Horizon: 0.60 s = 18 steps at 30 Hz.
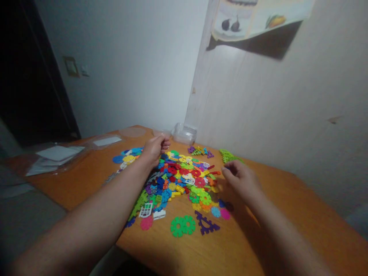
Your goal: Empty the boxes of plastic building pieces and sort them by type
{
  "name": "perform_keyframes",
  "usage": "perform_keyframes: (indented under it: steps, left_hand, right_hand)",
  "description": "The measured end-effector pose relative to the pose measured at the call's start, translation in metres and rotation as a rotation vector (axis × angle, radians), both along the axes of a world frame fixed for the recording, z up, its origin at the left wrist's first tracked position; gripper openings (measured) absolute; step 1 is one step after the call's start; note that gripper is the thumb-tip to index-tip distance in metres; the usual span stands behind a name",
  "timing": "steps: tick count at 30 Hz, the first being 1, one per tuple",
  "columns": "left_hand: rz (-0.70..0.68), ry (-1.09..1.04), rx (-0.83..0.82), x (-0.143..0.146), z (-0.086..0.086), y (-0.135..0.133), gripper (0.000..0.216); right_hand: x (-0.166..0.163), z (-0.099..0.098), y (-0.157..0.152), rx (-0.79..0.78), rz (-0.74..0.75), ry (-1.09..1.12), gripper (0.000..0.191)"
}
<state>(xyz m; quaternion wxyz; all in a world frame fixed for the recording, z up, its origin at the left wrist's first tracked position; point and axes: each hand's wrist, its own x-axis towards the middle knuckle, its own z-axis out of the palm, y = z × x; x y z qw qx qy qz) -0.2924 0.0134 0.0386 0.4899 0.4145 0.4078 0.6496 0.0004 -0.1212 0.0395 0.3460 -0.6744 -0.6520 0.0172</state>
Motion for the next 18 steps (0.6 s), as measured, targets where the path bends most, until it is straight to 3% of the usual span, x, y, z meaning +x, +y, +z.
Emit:
perform_keyframes:
  steps: [3,6,10,18]
  left_hand:
    - [-0.008,0.038,0.007,0.002,-0.001,0.000,0.026]
    - [-0.013,0.079,0.014,0.003,-0.003,0.002,0.028]
    - [-0.002,0.106,0.000,0.003,-0.005,0.006,0.028]
    - [0.019,0.098,0.002,0.003,-0.005,0.007,0.025]
  right_hand:
    - [0.046,-0.008,-0.006,-0.116,-0.189,-0.068,0.028]
    - [0.068,-0.018,-0.011,-0.253,-0.201,-0.125,0.024]
    - [0.072,-0.023,-0.011,-0.374,-0.204,-0.229,0.022]
    - [0.059,-0.014,-0.015,-0.188,-0.278,-0.341,0.031]
